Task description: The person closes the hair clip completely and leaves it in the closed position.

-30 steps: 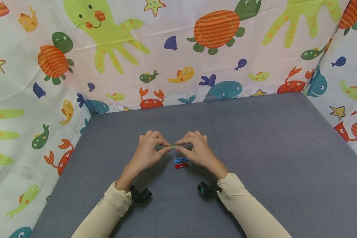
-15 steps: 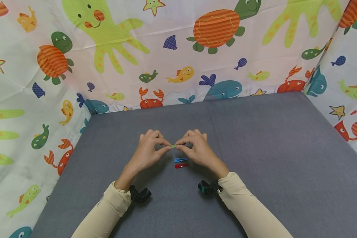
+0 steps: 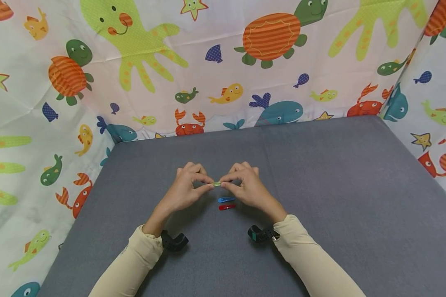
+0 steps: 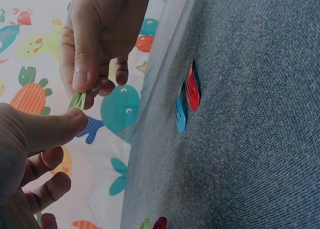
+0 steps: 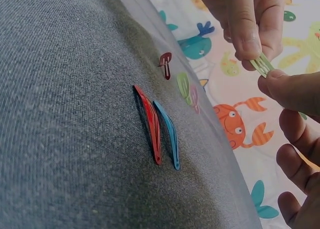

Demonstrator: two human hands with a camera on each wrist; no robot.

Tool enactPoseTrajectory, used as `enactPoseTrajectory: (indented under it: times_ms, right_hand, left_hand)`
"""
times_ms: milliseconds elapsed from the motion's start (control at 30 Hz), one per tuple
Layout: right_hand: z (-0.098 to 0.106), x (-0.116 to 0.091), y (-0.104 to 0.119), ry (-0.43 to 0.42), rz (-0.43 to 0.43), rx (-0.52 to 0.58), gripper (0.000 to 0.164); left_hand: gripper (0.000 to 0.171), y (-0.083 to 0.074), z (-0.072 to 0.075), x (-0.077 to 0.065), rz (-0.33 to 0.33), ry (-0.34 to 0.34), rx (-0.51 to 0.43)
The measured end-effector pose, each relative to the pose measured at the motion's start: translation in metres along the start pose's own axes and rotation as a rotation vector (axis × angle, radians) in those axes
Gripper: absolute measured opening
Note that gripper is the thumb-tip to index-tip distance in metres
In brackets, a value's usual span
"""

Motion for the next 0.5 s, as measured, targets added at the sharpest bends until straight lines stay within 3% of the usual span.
enactPoseTrajectory:
  times_ms: [500]
  right_hand:
    - [0.0009,0.0007,-0.0014,0.035,0.006,0.013,0.009]
  left_hand:
    - [0.010,0.0025,0.0015,-0.0008,-0.032,0.022,-0.030]
Point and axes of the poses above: each hand's wrist, its own x-axis towards the middle knuckle, its own z-axis out of the back of the hand, y = z × x, the point moved 1 cm from there along x, towards the middle knuckle, and after that the axes turned 12 degrees about y, right-handed, at the moved point
